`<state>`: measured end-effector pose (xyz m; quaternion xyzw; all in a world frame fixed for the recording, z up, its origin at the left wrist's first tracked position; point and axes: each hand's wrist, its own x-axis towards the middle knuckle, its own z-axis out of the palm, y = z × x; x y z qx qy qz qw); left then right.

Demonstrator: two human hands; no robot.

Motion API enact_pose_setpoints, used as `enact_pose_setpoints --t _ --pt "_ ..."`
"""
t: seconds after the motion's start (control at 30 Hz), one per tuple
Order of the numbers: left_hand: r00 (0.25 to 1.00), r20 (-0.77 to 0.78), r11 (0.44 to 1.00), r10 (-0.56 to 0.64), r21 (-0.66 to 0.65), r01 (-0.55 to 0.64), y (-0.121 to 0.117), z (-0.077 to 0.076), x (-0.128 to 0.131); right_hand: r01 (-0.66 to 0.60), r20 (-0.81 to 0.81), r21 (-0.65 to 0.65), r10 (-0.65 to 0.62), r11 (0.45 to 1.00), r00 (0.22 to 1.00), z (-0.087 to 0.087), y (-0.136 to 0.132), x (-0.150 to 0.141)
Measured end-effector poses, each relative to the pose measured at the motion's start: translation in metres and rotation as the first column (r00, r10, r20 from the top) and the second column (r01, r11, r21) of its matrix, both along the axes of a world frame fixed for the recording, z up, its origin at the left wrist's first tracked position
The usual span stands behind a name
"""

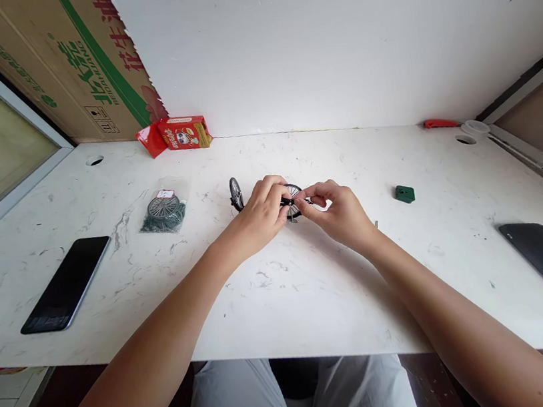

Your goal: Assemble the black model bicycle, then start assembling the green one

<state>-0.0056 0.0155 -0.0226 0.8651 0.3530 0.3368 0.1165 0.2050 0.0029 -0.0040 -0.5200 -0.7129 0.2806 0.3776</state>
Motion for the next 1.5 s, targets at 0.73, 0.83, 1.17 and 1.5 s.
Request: enact_pose_setpoints --t 0.73,0.83,1.17,1.5 --pt "1.0 -0.029 1.0 -0.01 0.016 0.011 -0.0023 0.0024 0.0001 -0.02 0.053 0.01 0.019 1.0 0.998 0.0001 -0.002 -0.001" --pt "1.0 -0.027 1.0 -0.008 0.015 0.009 -0.002 0.0028 0.0007 -0.012 0.052 0.022 0.011 1.0 0.999 -0.0005 -0.0023 -0.0017" --pt "0.999 -0.03 0.999 -0.022 -0.03 0.021 -0.0042 0.0025 0.0013 -0.026 0.084 0.004 0.026 1.0 0.996 -0.0027 -0.0007 -0.0006" --pt "0.998 0.037 0.996 -0.044 -0.08 0.046 -0.0061 0.0068 0.0001 -0.017 0.042 -0.067 0.02 0.998 0.999 0.0018 0.0008 -0.0008"
